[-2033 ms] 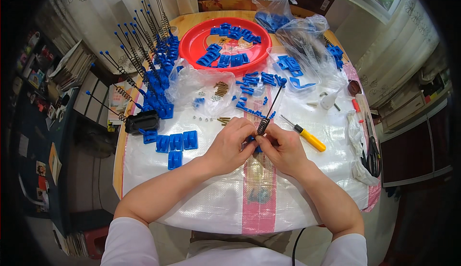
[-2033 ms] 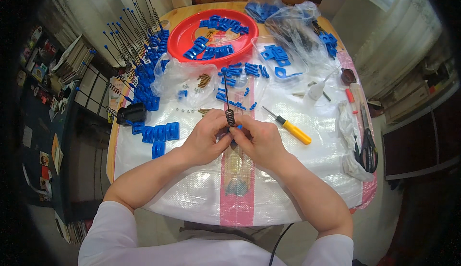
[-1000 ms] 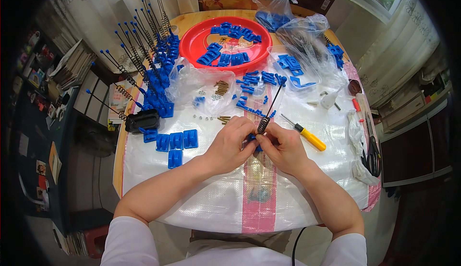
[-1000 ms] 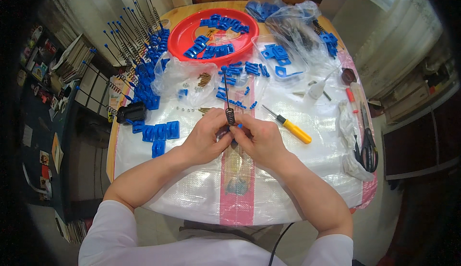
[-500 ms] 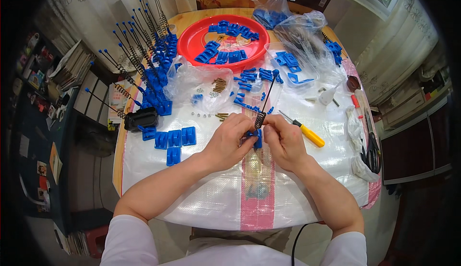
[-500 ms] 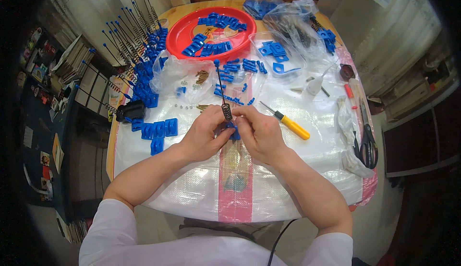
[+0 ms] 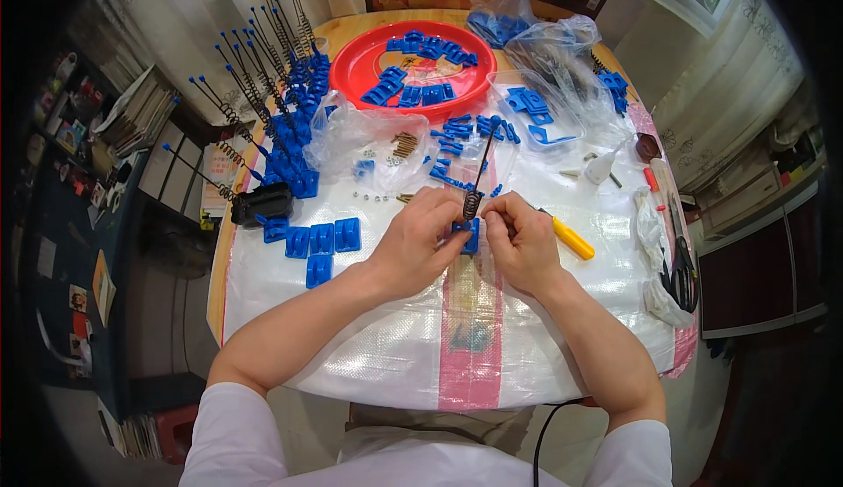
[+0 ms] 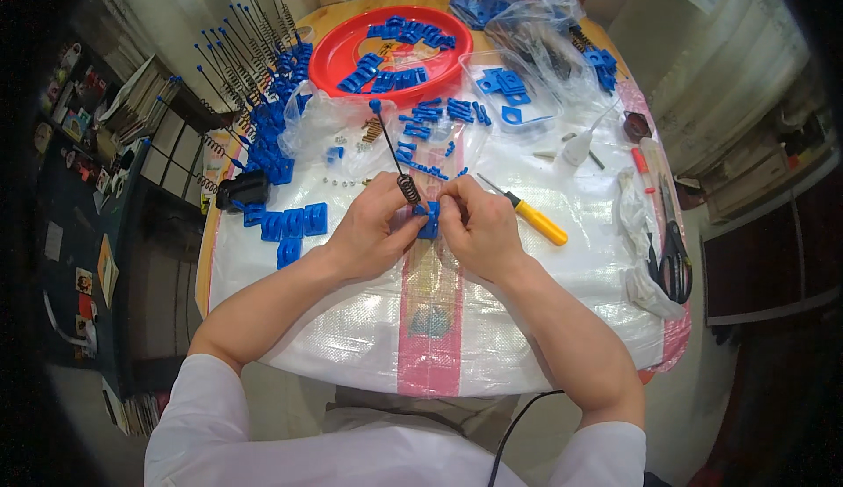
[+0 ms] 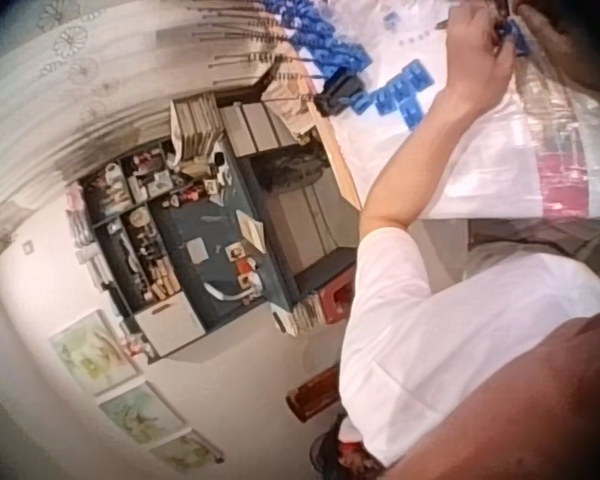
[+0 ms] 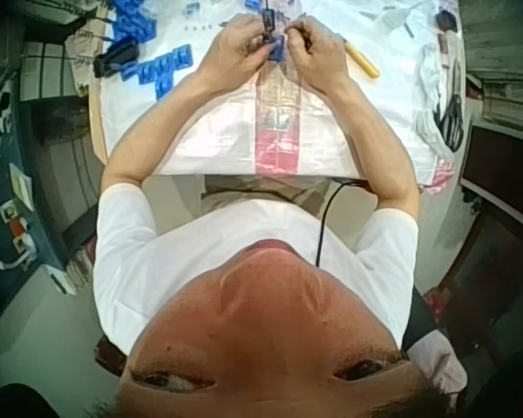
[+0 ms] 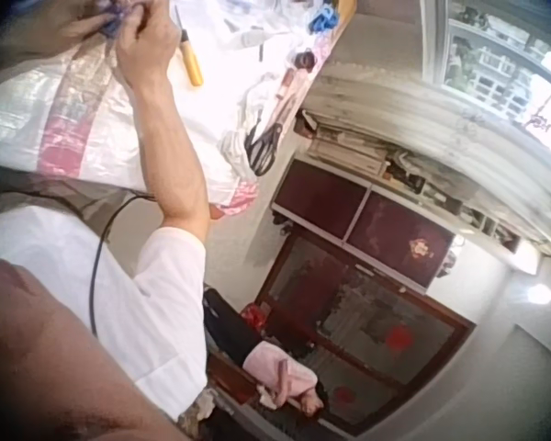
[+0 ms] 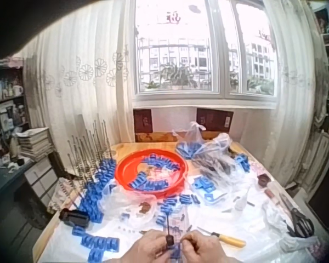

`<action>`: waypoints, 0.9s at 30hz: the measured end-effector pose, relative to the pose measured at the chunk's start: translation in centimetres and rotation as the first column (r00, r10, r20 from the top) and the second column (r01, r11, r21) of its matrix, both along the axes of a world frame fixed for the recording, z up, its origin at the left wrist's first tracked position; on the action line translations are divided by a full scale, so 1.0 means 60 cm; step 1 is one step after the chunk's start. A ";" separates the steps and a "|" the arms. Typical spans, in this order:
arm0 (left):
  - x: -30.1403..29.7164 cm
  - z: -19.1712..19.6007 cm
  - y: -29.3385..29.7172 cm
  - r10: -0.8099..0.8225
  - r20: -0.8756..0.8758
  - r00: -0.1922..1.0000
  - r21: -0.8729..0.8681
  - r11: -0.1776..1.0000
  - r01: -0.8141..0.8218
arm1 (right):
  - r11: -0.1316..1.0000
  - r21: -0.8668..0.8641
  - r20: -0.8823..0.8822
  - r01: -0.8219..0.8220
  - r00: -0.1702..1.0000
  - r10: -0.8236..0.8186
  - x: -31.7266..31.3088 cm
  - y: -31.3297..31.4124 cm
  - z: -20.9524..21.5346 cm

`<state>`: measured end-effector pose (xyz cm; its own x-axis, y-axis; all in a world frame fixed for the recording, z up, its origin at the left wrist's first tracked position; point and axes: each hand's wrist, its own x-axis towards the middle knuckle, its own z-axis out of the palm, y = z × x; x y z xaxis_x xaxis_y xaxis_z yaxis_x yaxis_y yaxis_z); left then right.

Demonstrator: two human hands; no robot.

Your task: Assembling small blue plastic components with metal springs and pins on a table.

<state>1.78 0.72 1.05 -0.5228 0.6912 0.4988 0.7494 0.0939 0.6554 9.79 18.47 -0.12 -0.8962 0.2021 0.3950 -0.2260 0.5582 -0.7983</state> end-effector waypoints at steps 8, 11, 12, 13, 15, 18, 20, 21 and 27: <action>-0.004 0.051 -0.014 -0.077 0.058 0.995 -0.025 0.997 0.078 | 1.000 -0.001 0.018 0.010 1.000 -0.010 0.001 0.002 0.002; -0.015 0.060 -0.024 -0.103 0.302 0.948 -0.087 0.987 0.135 | 1.000 -0.009 0.029 0.028 0.999 -0.028 0.001 0.004 0.004; -0.019 0.057 -0.023 -0.105 0.333 0.937 -0.073 0.988 0.136 | 0.999 -0.019 0.024 0.032 0.999 -0.032 0.001 0.004 0.004; -0.023 0.052 -0.022 -0.104 0.364 0.925 -0.058 0.989 0.134 | 0.999 -0.029 0.020 0.033 0.999 -0.032 0.001 0.004 0.004; -0.025 0.053 -0.024 -0.102 0.412 0.905 -0.064 0.988 0.140 | 0.999 -0.040 0.020 0.035 0.999 -0.034 0.001 0.004 0.003; -0.026 0.063 -0.027 -0.101 0.453 0.886 -0.106 0.980 0.166 | 0.998 -0.041 0.025 0.045 0.999 -0.044 0.000 0.006 0.004; -0.024 0.069 -0.029 -0.103 0.471 0.876 -0.107 0.979 0.173 | 0.998 -0.040 0.022 0.052 0.998 -0.051 0.001 0.005 0.006; -0.023 0.075 -0.029 -0.090 0.462 0.882 -0.125 0.978 0.165 | 0.998 -0.039 0.024 0.055 0.998 -0.054 0.002 0.006 0.007; -0.018 0.127 -0.051 -0.038 0.375 0.926 -0.100 0.992 0.081 | 0.998 -0.043 0.021 0.046 0.999 -0.045 0.000 0.005 0.006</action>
<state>0.67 -2.33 8.66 -0.6117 0.7668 0.1945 0.4605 0.1452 0.8757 9.80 18.77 0.24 -0.8935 0.2591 0.3667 -0.1847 0.5323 -0.8262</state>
